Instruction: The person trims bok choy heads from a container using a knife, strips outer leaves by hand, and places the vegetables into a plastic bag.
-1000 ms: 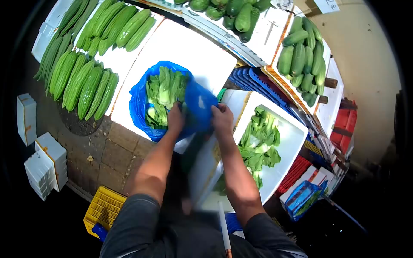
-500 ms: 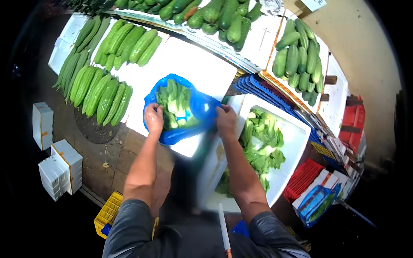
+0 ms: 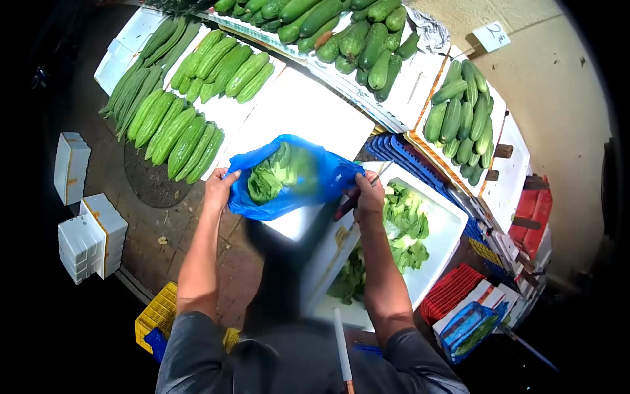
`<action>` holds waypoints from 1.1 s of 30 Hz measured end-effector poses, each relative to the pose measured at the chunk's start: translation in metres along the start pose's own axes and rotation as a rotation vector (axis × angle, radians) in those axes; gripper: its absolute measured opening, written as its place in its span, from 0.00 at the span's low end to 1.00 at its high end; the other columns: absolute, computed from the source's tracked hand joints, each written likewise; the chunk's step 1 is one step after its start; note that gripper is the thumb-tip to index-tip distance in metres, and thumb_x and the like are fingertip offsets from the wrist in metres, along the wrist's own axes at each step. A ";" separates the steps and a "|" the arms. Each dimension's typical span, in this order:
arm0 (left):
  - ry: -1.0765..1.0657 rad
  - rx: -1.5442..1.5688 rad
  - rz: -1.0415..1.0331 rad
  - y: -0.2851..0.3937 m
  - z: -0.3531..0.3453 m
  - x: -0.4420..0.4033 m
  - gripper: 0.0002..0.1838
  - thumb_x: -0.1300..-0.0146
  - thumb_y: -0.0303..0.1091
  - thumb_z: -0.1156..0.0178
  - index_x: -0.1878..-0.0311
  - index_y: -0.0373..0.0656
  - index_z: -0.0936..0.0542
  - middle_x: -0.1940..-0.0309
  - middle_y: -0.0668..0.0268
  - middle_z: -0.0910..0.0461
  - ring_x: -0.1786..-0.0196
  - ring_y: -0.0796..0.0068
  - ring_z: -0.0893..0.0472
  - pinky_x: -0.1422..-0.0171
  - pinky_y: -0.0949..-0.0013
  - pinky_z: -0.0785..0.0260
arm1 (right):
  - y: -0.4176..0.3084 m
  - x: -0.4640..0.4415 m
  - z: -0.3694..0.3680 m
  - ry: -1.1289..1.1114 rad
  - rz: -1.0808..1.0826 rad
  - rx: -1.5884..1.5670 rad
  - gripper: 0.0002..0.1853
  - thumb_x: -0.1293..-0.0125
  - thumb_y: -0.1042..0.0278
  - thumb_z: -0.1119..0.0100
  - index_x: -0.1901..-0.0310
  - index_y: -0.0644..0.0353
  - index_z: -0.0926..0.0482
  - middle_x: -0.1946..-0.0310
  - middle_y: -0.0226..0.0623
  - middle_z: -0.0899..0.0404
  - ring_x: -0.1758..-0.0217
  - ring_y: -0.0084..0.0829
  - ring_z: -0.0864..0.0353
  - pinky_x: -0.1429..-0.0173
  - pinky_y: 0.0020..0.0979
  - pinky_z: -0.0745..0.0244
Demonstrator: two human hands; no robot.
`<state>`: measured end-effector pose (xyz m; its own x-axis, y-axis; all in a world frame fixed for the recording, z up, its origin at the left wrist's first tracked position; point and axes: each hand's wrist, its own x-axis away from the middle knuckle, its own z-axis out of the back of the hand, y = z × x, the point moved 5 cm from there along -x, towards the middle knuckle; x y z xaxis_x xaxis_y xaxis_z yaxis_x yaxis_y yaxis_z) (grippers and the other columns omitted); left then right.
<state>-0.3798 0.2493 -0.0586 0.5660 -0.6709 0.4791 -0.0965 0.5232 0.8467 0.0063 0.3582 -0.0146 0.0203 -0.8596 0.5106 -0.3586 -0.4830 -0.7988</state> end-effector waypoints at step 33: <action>0.066 -0.255 -0.554 0.120 -0.017 0.095 0.16 0.37 0.27 0.33 0.46 0.35 0.18 0.50 0.53 0.17 0.49 0.63 0.16 0.42 0.66 0.26 | 0.003 0.050 0.007 0.004 -0.078 0.679 0.11 0.33 0.65 0.37 0.56 0.64 0.19 0.73 0.28 0.21 0.73 0.20 0.24 0.67 0.25 0.27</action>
<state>-0.3231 0.2569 0.0844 0.5261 -0.8495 -0.0390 0.4214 0.2206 0.8796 0.0128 0.3127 0.0062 0.0187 -0.8182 0.5746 0.3088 -0.5419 -0.7817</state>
